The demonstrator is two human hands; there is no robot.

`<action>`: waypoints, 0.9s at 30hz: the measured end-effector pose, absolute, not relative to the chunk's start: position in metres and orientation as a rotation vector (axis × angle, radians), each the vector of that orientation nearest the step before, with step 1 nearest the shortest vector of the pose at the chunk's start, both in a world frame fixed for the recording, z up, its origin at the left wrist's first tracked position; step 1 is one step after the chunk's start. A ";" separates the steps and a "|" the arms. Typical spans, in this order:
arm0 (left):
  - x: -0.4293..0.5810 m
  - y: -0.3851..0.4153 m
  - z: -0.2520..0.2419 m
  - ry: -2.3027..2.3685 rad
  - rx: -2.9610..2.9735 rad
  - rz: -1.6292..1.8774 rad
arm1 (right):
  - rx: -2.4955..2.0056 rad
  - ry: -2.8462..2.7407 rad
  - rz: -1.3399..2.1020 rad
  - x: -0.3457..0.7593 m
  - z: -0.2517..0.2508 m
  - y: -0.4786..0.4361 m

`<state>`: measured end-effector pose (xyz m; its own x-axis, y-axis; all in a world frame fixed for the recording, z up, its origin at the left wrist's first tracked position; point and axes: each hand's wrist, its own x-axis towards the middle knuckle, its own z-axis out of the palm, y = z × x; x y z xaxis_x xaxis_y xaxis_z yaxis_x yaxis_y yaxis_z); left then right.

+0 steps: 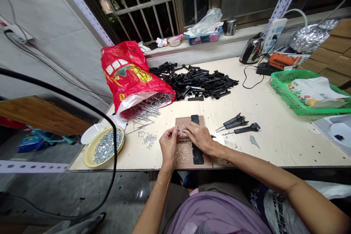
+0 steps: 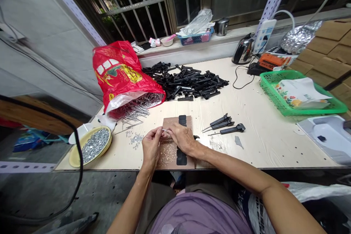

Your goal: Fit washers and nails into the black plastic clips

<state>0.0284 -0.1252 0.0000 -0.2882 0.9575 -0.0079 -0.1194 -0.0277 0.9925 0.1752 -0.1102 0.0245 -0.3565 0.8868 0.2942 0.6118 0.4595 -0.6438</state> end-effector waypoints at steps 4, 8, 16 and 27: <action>0.031 -0.124 0.005 1.428 1.061 1.482 | -1.133 -1.812 1.225 0.173 0.016 -0.099; 0.036 -0.124 0.006 1.490 1.065 1.492 | -1.113 -1.630 1.604 0.174 0.018 -0.091; 0.048 -0.123 0.003 1.192 0.813 1.386 | -1.166 -2.224 0.563 0.233 0.017 -0.077; 0.047 -0.122 -0.009 1.486 1.058 1.326 | -1.093 -2.524 0.225 0.262 0.003 -0.049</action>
